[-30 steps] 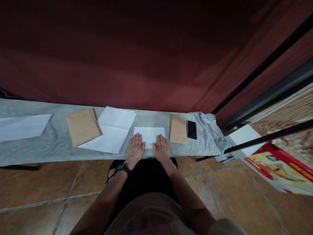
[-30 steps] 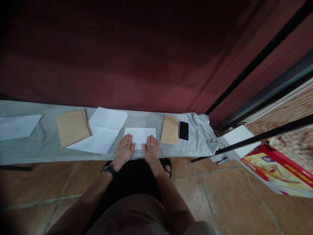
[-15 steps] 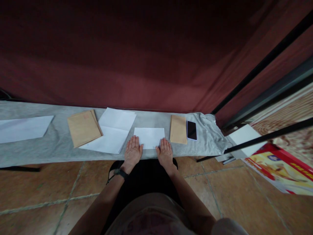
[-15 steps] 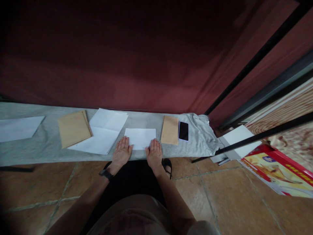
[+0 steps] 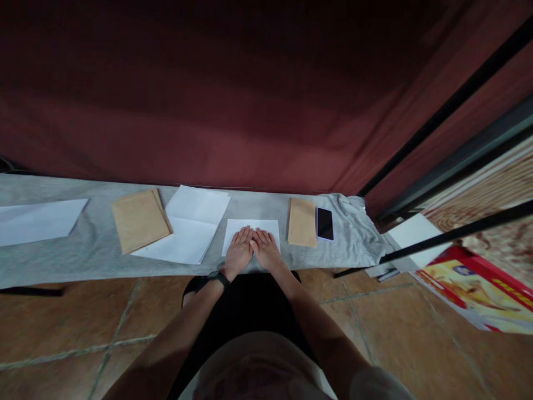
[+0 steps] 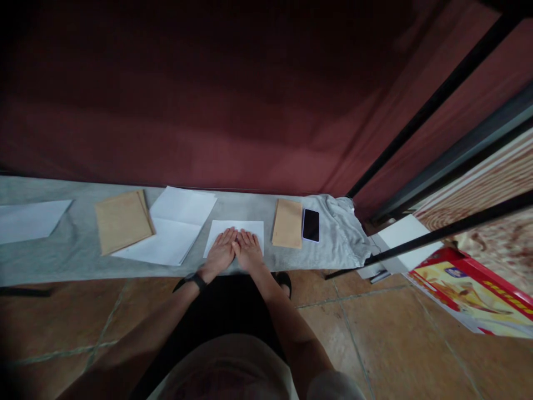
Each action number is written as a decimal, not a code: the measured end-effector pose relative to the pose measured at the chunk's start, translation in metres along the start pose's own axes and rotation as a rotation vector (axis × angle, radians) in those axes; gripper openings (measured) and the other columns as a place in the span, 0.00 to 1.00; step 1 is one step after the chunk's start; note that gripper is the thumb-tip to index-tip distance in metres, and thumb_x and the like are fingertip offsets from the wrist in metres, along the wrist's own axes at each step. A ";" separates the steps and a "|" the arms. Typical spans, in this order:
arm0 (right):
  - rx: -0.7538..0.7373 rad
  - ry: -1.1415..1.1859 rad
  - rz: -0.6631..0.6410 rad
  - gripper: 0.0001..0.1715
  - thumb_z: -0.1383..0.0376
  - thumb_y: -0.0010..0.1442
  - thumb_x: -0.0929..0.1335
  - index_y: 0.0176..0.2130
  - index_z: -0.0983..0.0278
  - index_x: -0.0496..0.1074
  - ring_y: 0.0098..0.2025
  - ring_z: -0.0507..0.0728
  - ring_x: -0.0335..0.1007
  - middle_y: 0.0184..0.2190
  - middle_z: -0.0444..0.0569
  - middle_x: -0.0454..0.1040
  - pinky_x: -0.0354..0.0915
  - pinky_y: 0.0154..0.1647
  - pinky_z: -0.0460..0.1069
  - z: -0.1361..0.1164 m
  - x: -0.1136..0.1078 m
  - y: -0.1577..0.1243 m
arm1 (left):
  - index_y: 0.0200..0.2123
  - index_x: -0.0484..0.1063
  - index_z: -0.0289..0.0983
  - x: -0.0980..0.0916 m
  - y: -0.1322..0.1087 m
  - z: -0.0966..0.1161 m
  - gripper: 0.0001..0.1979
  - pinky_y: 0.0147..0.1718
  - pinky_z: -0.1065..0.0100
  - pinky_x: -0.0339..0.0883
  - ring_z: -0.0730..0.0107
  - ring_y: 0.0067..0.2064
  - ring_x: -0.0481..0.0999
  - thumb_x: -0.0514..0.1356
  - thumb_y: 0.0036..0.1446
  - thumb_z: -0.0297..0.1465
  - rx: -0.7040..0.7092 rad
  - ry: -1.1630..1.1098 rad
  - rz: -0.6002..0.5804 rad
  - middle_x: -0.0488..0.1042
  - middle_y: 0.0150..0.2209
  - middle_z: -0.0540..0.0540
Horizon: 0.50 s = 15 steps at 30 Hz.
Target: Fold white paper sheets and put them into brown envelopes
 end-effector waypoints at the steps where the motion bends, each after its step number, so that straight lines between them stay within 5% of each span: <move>1: 0.003 -0.004 -0.013 0.30 0.57 0.76 0.53 0.70 0.66 0.59 0.74 0.59 0.48 0.72 0.52 0.55 0.45 0.75 0.59 0.000 0.002 0.003 | 0.70 0.56 0.27 0.002 0.003 -0.002 0.30 0.71 0.54 0.47 0.58 0.74 0.50 0.42 0.68 0.29 -0.003 0.010 -0.011 0.55 0.72 0.36; 15: 0.117 -0.021 0.013 0.30 0.56 0.76 0.53 0.72 0.59 0.55 0.74 0.59 0.47 0.73 0.48 0.55 0.43 0.73 0.60 0.004 0.007 0.023 | 0.71 0.55 0.32 0.006 0.023 -0.012 0.30 0.69 0.50 0.48 0.54 0.73 0.52 0.42 0.68 0.31 -0.062 0.019 -0.005 0.53 0.73 0.38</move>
Point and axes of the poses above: each hand's wrist, its own y-axis towards the middle knuckle, its own x-axis out of the palm, z = x × y, the point moved 4 cm from there along y, towards the middle knuckle
